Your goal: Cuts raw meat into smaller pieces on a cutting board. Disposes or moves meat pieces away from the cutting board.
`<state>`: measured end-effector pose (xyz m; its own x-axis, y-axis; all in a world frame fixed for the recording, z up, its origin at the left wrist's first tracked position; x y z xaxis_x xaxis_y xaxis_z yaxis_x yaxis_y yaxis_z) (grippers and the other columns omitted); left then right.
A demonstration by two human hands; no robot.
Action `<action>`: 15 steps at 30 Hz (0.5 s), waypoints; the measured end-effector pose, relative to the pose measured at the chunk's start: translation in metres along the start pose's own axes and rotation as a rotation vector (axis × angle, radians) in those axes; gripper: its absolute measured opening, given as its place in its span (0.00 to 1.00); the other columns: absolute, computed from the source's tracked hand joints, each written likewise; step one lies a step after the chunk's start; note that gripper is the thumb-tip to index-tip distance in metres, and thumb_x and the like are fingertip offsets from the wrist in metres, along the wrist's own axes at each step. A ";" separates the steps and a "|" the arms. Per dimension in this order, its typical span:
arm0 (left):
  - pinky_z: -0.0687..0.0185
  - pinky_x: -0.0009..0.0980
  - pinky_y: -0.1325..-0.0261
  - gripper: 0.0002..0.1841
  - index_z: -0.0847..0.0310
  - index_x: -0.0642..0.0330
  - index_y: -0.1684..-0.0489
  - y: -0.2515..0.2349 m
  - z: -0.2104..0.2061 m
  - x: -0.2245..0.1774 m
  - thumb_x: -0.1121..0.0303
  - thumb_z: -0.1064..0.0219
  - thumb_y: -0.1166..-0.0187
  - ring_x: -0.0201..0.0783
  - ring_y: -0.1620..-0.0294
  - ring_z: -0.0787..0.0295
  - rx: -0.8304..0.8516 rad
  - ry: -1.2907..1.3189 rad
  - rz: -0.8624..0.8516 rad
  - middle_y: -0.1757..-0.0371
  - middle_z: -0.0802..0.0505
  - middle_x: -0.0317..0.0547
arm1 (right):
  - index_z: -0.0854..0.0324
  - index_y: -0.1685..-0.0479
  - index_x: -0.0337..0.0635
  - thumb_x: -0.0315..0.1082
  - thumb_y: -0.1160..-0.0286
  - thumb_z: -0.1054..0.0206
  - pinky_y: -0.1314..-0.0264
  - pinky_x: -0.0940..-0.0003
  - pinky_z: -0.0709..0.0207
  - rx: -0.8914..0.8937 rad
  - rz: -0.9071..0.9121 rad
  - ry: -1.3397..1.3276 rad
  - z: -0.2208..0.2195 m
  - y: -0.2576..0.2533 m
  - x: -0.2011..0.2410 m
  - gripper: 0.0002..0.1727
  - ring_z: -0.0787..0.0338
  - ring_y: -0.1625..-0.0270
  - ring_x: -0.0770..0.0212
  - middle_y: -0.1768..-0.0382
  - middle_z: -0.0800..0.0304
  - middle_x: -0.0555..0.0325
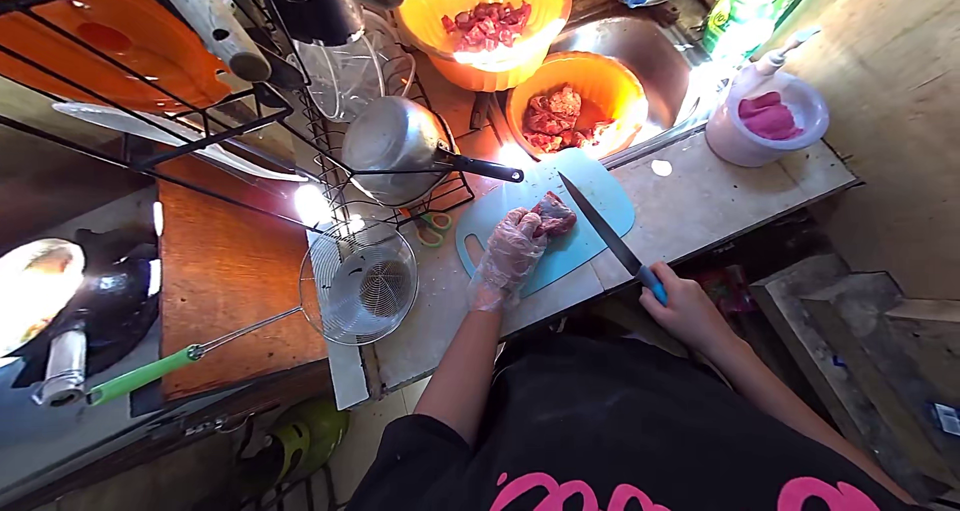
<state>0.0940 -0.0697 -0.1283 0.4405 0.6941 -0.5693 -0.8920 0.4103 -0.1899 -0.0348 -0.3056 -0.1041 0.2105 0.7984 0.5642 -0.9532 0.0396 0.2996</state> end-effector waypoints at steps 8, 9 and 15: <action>0.19 0.53 0.31 0.11 0.12 0.67 0.53 -0.014 0.014 -0.003 0.68 0.25 0.24 0.57 0.35 0.13 0.089 0.098 0.133 0.40 0.10 0.61 | 0.22 0.40 0.31 0.33 0.21 0.41 0.65 0.47 0.22 -0.012 -0.019 -0.005 0.004 0.002 -0.006 0.17 0.12 0.69 0.45 0.71 0.14 0.43; 0.18 0.53 0.33 0.10 0.12 0.66 0.55 -0.016 0.016 -0.004 0.68 0.25 0.25 0.55 0.38 0.12 0.106 0.128 0.154 0.42 0.09 0.60 | 0.22 0.41 0.31 0.33 0.22 0.41 0.65 0.47 0.22 -0.018 -0.019 -0.006 0.005 0.002 -0.006 0.17 0.12 0.69 0.45 0.72 0.14 0.44; 0.14 0.45 0.46 0.04 0.12 0.62 0.62 -0.024 0.016 -0.011 0.73 0.24 0.28 0.45 0.52 0.10 0.181 0.305 0.193 0.54 0.08 0.52 | 0.22 0.40 0.32 0.34 0.21 0.41 0.64 0.46 0.22 -0.032 -0.040 -0.023 0.006 0.003 -0.010 0.17 0.12 0.68 0.45 0.71 0.14 0.43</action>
<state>0.1121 -0.0776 -0.1043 0.1924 0.5722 -0.7972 -0.9111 0.4060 0.0716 -0.0383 -0.3175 -0.1040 0.2529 0.7816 0.5702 -0.9505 0.0907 0.2972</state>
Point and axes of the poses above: each hand's wrist, its own y-axis away from the middle knuckle, its own z-axis out of the back of the hand, x = y × z, the point moved 6 cm from there along -y, towards the middle knuckle
